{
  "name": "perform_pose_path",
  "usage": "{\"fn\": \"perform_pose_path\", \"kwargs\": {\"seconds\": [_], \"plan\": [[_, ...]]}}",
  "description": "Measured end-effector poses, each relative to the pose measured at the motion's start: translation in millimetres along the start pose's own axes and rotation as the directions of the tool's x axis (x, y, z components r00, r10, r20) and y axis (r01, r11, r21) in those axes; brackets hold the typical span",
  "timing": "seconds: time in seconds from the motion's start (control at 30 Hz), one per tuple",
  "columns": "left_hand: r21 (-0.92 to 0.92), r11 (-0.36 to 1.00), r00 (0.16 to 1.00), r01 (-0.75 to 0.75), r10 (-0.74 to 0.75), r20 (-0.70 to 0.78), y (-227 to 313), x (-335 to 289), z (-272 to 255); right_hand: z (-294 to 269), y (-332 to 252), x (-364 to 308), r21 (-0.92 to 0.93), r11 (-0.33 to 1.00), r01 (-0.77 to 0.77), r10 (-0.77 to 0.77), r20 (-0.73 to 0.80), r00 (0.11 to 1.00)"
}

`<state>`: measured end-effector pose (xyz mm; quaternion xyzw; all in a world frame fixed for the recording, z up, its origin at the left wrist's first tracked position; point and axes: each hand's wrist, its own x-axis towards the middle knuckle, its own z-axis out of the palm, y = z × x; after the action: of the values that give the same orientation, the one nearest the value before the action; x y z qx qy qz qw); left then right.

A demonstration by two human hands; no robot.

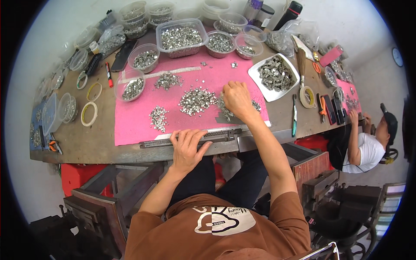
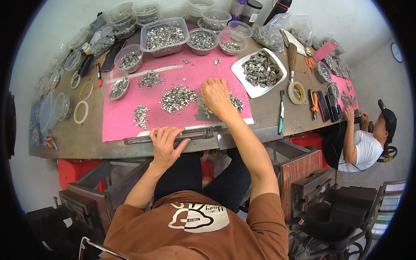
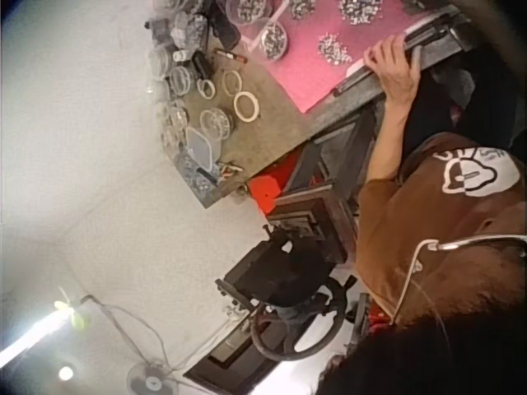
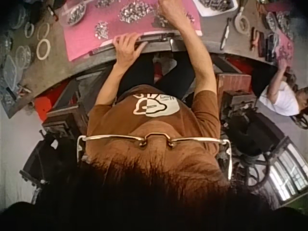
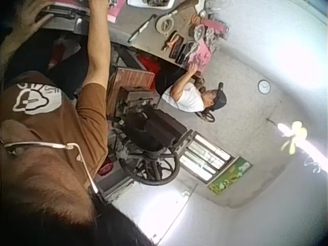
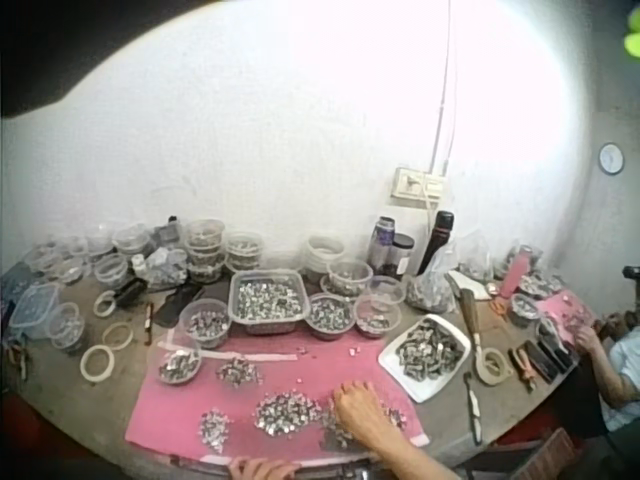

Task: The person removes a metal strip mold from a manual press machine, arranges small metal components into the strip by hand, and then reinserts the strip into the press to operate it.

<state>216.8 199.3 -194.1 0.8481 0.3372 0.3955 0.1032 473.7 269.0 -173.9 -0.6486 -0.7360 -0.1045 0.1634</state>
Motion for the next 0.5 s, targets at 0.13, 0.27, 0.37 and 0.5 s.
{"fn": "perform_pose_path", "kwargs": {"seconds": [0.13,0.27,0.37,0.5], "plan": [[-0.009,1.000,1.000,0.007,-0.007,0.016,0.7,-0.7,-0.3,0.1,4.2,2.0,0.067,0.998,0.006,-0.007,0.013,1.000],[-0.095,0.995,0.999,0.043,-0.041,0.029,3.8,6.0,-4.5,-24.0,24.8,-9.9,0.275,0.961,-0.041,0.065,-0.079,0.995],[-0.094,0.996,0.998,0.004,0.003,0.070,8.1,22.7,-3.7,-66.6,29.2,-41.3,0.422,0.887,-0.188,0.213,-0.013,0.977],[-0.209,0.970,0.985,-0.124,0.146,0.091,20.2,64.6,27.2,-65.9,29.3,-101.9,0.367,0.917,-0.158,0.190,-0.052,0.980]]}}
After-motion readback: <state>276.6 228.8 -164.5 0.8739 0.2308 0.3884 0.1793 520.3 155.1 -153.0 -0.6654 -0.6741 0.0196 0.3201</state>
